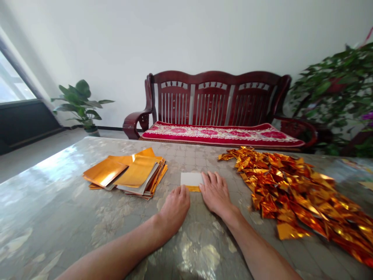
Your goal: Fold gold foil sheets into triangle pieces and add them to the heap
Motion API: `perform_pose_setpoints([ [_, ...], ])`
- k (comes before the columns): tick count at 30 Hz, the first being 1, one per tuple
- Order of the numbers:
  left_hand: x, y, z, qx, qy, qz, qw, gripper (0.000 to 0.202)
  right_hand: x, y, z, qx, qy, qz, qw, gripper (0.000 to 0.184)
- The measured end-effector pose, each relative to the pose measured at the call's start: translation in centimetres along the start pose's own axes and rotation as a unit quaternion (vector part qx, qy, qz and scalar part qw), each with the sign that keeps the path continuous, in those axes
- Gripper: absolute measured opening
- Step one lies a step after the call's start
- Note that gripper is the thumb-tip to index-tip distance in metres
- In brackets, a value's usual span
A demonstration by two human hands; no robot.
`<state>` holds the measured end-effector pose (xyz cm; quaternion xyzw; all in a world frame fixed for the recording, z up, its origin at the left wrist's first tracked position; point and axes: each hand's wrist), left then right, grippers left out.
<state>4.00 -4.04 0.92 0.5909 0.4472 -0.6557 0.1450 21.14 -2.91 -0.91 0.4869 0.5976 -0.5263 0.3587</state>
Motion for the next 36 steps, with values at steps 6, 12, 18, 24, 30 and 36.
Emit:
perform_pose_setpoints([
  [6, 0.0, -0.5, 0.7, -0.016, -0.007, -0.033, 0.999, 0.023, -0.1, 1.5, 0.3, -0.006, 0.016, 0.008, 1.000, 0.050],
  [12, 0.5, -1.4, 0.5, -0.006, 0.009, 0.002, 1.000, 0.027, -1.0, 1.6, 0.3, -0.150, 0.072, -0.050, 0.985, 0.033],
  [18, 1.7, -3.7, -1.4, -0.028, 0.038, 0.076, 0.996, 0.039, -2.3, 0.5, 1.3, -0.177, 0.033, -0.095, 0.979, 0.020],
  [24, 3.3, -5.4, -3.0, -0.047, 0.056, 0.159, 0.984, 0.042, -1.8, -1.5, 2.0, -0.249, -0.045, -0.199, 0.947, 0.036],
  [30, 3.9, -5.7, -3.4, -0.028, 0.045, 0.235, 0.971, 0.040, -1.8, -0.5, 1.2, -0.238, 0.007, -0.194, 0.952, 0.034],
  [36, 3.7, -5.6, -3.8, 0.000, 0.054, 0.267, 0.962, 0.041, -1.9, -0.7, 1.3, -0.287, -0.017, -0.157, 0.945, 0.034],
])
Point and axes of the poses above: each hand's wrist, its own z-axis away from the middle knuckle, its own x-axis out of the palm, y = z × x, and after that the axes turned 13 degrees about -z, right-handed
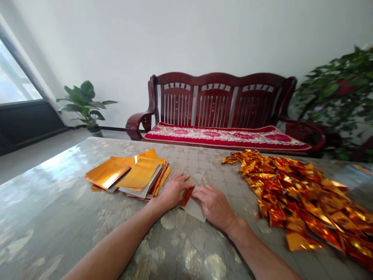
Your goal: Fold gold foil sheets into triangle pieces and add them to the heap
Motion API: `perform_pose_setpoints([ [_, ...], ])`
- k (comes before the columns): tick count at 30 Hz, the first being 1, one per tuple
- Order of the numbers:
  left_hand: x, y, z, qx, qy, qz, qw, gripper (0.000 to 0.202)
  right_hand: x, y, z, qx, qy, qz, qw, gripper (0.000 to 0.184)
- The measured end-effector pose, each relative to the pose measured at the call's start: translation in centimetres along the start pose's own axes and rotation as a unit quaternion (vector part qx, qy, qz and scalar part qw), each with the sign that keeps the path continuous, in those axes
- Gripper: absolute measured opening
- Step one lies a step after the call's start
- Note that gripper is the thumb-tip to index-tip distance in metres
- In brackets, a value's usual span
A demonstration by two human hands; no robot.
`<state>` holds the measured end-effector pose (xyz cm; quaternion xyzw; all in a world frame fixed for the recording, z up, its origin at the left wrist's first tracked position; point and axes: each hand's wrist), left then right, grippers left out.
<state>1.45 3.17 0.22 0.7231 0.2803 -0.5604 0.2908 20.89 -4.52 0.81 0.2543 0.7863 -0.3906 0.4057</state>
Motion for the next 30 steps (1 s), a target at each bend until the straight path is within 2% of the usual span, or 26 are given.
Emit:
perform_pose_setpoints([
  [8, 1.0, -0.4, -0.3, 0.009, 0.040, 0.023, 0.999, 0.036, 0.1, -0.6, -0.4, -0.016, -0.035, 0.021, 0.999, 0.032],
  [10, 1.2, -0.5, -0.5, -0.005, 0.060, 0.052, 0.997, 0.036, 0.1, -0.9, -0.4, -0.014, -0.046, 0.042, 0.998, 0.028],
  [12, 0.9, -0.5, -0.3, -0.048, 0.118, 0.097, 0.987, 0.040, 0.2, -1.1, -0.5, 0.007, -0.046, 0.082, 0.996, 0.025],
  [14, 0.3, -0.2, 0.3, -0.091, 0.210, 0.136, 0.964, 0.043, 0.4, -1.4, -0.6, 0.046, -0.034, 0.128, 0.990, 0.023],
  [15, 0.0, 0.1, 0.8, -0.090, 0.251, 0.141, 0.953, 0.042, 0.4, -1.5, -0.7, 0.069, -0.028, 0.148, 0.986, 0.023],
  [16, -0.4, 0.5, 1.3, -0.070, 0.270, 0.144, 0.949, 0.040, 0.4, -1.6, -0.7, 0.090, -0.022, 0.163, 0.982, 0.024],
  [17, -0.7, 1.0, 1.9, -0.033, 0.261, 0.146, 0.954, 0.037, 0.5, -1.6, -0.8, 0.110, -0.018, 0.174, 0.978, 0.024],
  [19, -1.0, 2.3, 2.9, 0.047, 0.197, 0.146, 0.968, 0.035, 0.4, -1.8, -0.9, 0.142, -0.015, 0.183, 0.973, 0.023],
  [21, -1.0, 3.6, 3.6, 0.080, 0.119, 0.119, 0.983, 0.039, 0.3, -2.0, -0.9, 0.165, -0.015, 0.179, 0.970, 0.020],
  [24, -1.1, 4.8, 3.6, 0.058, 0.078, 0.028, 0.995, 0.031, -0.2, -2.0, -0.7, 0.179, -0.021, 0.151, 0.972, 0.022],
  [27, -1.4, 4.8, 3.1, 0.041, 0.051, -0.042, 0.997, 0.022, -1.2, -1.3, -0.3, 0.173, -0.029, 0.103, 0.979, 0.021],
  [29, -1.7, 4.5, 2.9, 0.046, 0.030, -0.063, 0.996, 0.026, -2.2, -0.5, -0.1, 0.148, -0.051, 0.060, 0.986, 0.022],
  [30, -1.8, 4.4, 2.9, 0.049, 0.023, -0.070, 0.996, 0.030, -2.8, -0.1, 0.0, 0.133, -0.068, 0.038, 0.988, 0.031],
])
Point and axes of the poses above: each hand's wrist, its own z-axis away from the middle knuckle, its own x-axis out of the palm, y = z × x, and after that the axes turned 13 degrees about -z, right-handed
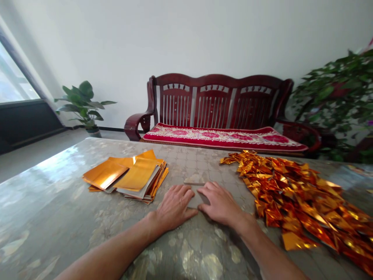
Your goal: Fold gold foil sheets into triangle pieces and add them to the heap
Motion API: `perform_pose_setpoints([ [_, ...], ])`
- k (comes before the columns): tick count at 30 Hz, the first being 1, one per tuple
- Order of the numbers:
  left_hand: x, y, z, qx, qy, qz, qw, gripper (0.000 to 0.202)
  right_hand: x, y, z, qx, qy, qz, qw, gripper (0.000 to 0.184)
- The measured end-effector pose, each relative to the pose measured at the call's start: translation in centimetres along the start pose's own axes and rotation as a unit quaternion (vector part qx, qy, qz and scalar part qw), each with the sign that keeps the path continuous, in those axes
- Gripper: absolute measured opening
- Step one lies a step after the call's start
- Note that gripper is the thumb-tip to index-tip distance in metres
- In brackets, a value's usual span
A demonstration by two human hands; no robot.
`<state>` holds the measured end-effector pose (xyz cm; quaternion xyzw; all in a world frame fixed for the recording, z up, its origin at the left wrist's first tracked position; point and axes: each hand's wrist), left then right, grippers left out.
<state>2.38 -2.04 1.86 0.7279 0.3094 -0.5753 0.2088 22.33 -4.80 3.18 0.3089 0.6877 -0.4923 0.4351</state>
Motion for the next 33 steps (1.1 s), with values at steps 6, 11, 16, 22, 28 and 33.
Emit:
perform_pose_setpoints([
  [6, -0.6, -0.9, -0.2, 0.003, -0.029, 0.001, 1.000, 0.041, -1.5, 1.5, 0.0, -0.048, -0.069, -0.045, 0.995, 0.048],
  [11, -0.8, -1.4, -0.4, 0.016, -0.051, 0.005, 0.999, 0.032, -0.8, 1.3, -0.2, -0.055, -0.023, 0.000, 0.998, 0.023],
  [16, -1.0, -1.8, -0.4, 0.041, -0.064, 0.010, 0.997, 0.033, -0.9, 1.0, -0.2, -0.059, -0.047, 0.023, 0.997, 0.023],
  [22, -1.0, -1.7, -0.6, 0.022, -0.062, 0.004, 0.998, 0.026, -0.1, 0.6, -0.3, -0.046, -0.002, 0.044, 0.998, 0.022],
  [28, 0.2, -1.4, -0.6, -0.031, -0.027, 0.013, 0.999, 0.024, -0.5, 1.3, -0.2, -0.035, -0.008, 0.003, 0.999, 0.030],
  [33, 0.7, -1.9, -0.7, -0.030, -0.019, 0.024, 0.999, 0.037, -1.4, 2.4, -0.3, -0.040, -0.054, -0.050, 0.996, 0.061],
])
Point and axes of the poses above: each hand's wrist, its own z-axis away from the middle knuckle, its own x-axis out of the palm, y = z × x, and after that the axes turned 13 degrees about -z, right-handed
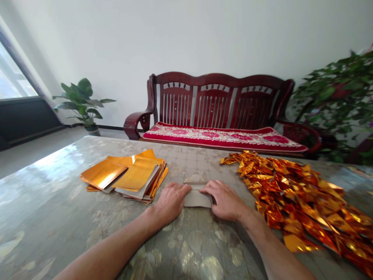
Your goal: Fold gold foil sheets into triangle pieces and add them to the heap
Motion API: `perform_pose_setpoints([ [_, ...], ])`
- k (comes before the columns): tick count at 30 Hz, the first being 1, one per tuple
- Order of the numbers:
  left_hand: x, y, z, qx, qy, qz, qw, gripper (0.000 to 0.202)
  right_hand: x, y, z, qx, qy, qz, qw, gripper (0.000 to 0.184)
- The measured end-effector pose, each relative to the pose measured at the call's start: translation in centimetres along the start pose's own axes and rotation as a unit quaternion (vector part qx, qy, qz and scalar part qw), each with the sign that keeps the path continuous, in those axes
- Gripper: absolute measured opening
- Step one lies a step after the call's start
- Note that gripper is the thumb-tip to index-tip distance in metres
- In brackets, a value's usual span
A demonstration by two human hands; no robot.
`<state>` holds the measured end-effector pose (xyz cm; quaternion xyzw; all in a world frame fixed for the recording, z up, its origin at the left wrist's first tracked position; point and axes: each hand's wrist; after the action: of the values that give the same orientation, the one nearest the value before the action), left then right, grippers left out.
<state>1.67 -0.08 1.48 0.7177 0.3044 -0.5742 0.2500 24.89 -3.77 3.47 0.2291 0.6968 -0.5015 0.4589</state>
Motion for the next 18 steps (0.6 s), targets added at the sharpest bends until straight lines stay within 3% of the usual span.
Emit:
perform_pose_setpoints([
  [5, -0.3, -0.4, 0.1, 0.011, -0.016, 0.015, 1.000, 0.032, -0.1, 0.7, 0.0, -0.024, -0.010, -0.021, 0.999, 0.060],
  [9, -0.8, -0.4, 0.2, 0.017, -0.026, 0.027, 0.999, 0.020, 0.5, 1.2, -0.3, -0.031, 0.018, -0.023, 0.999, 0.036],
  [11, -1.1, -0.3, 0.3, 0.022, -0.032, 0.026, 0.999, 0.027, 0.6, 1.3, -0.4, -0.024, 0.035, -0.022, 0.999, 0.025],
  [13, -1.4, -0.1, 0.2, 0.031, -0.037, 0.023, 0.999, 0.036, 0.5, 1.2, -0.4, -0.016, 0.029, -0.022, 0.999, 0.027],
  [16, -1.6, 0.1, 0.1, 0.039, -0.042, 0.012, 0.998, 0.033, 0.2, 0.6, -0.1, -0.010, -0.002, -0.012, 1.000, 0.050],
  [18, -1.7, 0.2, 0.1, 0.041, -0.041, 0.008, 0.998, 0.028, 0.2, 0.1, 0.0, -0.008, 0.005, 0.014, 1.000, 0.040],
])
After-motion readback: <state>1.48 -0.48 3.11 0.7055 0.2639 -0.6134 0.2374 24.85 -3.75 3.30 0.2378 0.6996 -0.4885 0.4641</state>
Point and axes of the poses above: each hand's wrist, its own z-axis away from the middle knuckle, its own x-axis out of the palm, y = z × x, and after that the axes turned 13 degrees about -z, right-handed
